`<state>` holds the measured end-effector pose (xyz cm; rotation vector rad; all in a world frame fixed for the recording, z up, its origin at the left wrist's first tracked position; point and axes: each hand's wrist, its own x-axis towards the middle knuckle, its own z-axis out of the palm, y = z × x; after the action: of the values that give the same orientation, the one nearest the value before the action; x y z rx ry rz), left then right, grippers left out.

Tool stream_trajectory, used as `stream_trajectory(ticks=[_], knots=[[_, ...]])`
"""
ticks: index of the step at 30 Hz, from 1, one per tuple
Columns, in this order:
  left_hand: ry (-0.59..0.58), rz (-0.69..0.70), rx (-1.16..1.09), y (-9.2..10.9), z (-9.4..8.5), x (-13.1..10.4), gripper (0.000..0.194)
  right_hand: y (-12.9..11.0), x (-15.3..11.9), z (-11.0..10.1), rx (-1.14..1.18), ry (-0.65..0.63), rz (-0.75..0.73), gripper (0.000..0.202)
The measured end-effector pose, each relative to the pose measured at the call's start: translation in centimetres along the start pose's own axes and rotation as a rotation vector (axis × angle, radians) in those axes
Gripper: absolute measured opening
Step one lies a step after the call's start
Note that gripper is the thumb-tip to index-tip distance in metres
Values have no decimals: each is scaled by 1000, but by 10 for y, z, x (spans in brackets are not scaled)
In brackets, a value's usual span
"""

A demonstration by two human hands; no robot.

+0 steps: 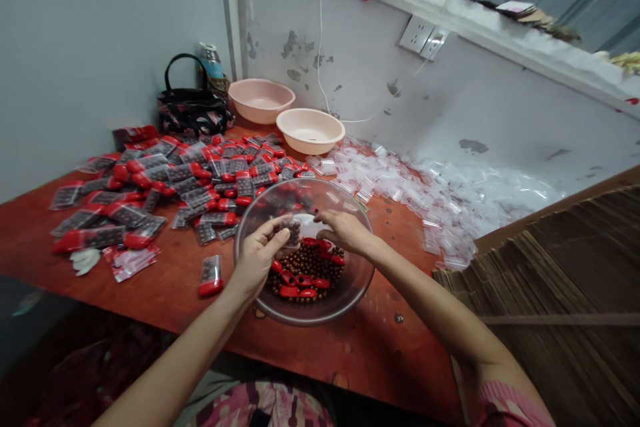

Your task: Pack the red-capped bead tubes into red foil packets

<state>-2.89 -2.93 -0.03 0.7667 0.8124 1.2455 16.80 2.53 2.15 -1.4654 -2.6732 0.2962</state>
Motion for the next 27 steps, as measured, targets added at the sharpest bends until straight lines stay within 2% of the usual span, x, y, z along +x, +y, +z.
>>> stream_trajectory(ticks=[2,4,8,13,15,19,21,24,27], knots=[[3,10,-4,0,1,0,36,-7,4,11,-89,-136,48,25],[14,18,3,0,1,0,34,-12,9,23,-109,-176,81,20],[29,23,6,-1,1,2,33,-14,18,36,-71,-180,131,13],[54,36,-1,-1,1,4,33,-5,20,26,84,-109,184,18],[69,34,-17,-1,1,5,31,-5,18,19,359,-29,240,21],[73,-16,-62,1,3,4,29,-15,10,9,1297,201,349,37],[48,-37,-71,3,3,4,28,-22,6,8,1506,237,331,34],[15,-32,-76,3,3,3,27,-31,0,9,1516,212,277,21],[16,-30,-78,2,3,2,26,-37,-9,9,1166,247,142,14]])
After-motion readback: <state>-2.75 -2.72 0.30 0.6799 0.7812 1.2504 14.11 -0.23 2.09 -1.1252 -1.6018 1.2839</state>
